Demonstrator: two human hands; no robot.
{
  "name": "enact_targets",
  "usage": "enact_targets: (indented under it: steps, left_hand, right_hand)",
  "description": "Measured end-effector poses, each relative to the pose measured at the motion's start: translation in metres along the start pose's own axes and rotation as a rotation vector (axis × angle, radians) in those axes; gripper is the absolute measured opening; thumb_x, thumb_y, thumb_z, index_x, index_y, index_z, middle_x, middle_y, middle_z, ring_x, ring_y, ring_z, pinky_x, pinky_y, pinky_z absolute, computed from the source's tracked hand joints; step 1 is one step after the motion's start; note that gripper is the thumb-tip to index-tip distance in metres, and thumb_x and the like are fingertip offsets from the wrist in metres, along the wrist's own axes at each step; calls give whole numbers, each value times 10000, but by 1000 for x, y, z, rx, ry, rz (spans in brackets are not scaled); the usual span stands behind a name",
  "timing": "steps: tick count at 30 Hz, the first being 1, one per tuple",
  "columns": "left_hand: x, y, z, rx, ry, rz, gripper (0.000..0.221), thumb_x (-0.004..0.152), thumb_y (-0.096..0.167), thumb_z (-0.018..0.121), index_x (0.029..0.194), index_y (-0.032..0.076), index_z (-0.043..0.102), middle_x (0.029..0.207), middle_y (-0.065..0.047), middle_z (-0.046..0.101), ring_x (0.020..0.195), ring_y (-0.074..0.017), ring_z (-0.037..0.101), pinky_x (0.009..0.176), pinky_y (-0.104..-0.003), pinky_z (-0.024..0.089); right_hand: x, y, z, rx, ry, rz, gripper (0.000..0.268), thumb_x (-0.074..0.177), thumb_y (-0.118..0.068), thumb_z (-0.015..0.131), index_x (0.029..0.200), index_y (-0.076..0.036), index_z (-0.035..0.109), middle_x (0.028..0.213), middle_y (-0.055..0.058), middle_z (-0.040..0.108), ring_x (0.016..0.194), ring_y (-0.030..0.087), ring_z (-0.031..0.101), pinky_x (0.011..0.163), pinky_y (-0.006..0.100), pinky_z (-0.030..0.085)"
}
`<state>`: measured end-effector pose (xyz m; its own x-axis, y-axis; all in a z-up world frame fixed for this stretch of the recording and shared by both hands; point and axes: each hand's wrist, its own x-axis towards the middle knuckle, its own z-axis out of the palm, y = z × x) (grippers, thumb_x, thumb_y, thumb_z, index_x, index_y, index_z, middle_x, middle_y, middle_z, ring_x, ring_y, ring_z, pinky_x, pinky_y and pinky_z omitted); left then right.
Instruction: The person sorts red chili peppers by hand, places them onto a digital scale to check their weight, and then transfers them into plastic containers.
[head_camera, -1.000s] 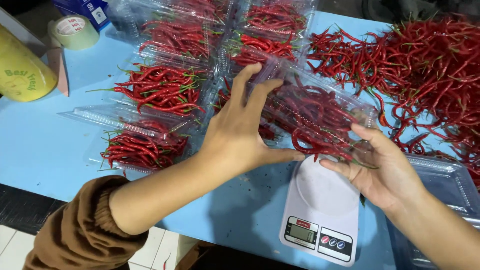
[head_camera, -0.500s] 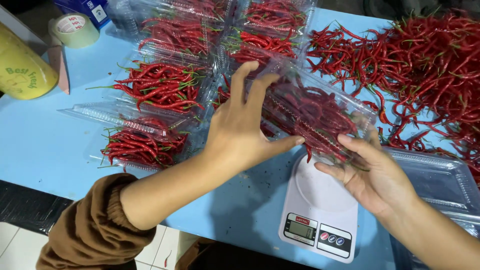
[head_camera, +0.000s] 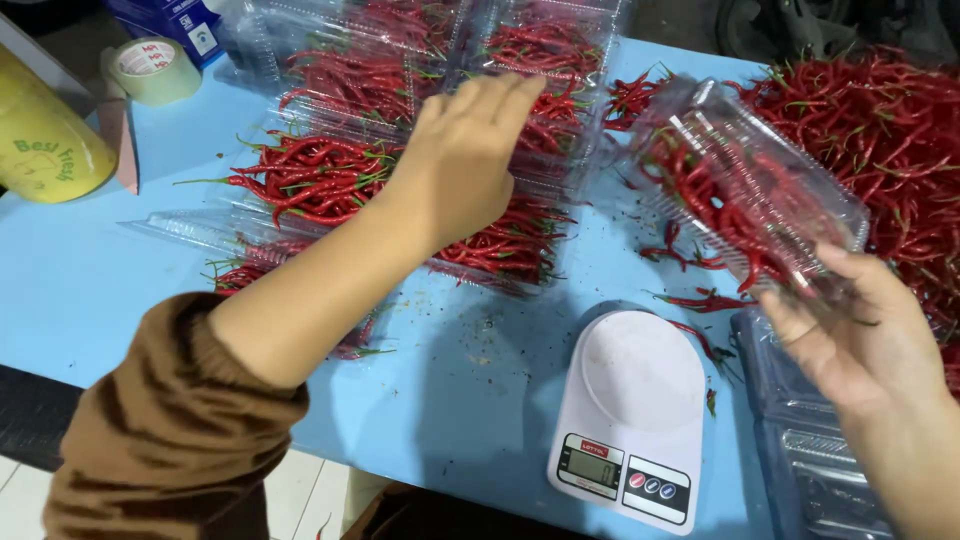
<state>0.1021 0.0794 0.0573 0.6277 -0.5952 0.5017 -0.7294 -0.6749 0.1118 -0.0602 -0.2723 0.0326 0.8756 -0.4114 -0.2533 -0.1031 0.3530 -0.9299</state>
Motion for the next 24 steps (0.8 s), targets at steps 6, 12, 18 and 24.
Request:
enact_targets:
  steps: [6, 12, 18, 24]
  left_hand:
    - [-19, 10, 27, 450, 204, 79, 558, 745, 168, 637, 1302, 145, 637, 1111, -14, 645, 1052, -216, 615, 1033, -462, 362]
    - [-64, 35, 23, 384, 184, 137, 395, 812, 246, 600, 1178, 124, 682, 1095, -101, 547, 952, -281, 581, 945, -480, 385]
    - [-84, 41, 35, 267, 123, 57, 731, 697, 326, 861, 1374, 177, 627, 1420, -190, 553, 1376, -414, 502, 1096, -605, 336]
    - [-86, 50, 40, 314, 193, 15, 695, 715, 231, 754, 1389, 160, 598, 1436, -166, 585, 1261, -309, 594, 1038, -522, 382]
  right_hand:
    - [19, -4, 2, -7, -36, 23, 401, 871, -307, 691, 1261, -223, 652, 1128, -32, 738, 915, 143, 701, 767, 242, 642]
    - [33, 7, 30, 21, -163, 58, 381, 881, -263, 684, 1251, -174, 663, 1082, 10, 748, 870, 165, 710, 701, 324, 646]
    - [44, 23, 87, 74, -141, 185, 178, 881, -223, 699, 1039, -206, 618, 1039, -16, 638, 876, 210, 616, 792, 375, 636]
    - [60, 32, 96, 104, -252, 163, 261, 886, -242, 697, 1132, -173, 645, 1100, 49, 716, 892, 258, 681, 740, 384, 641]
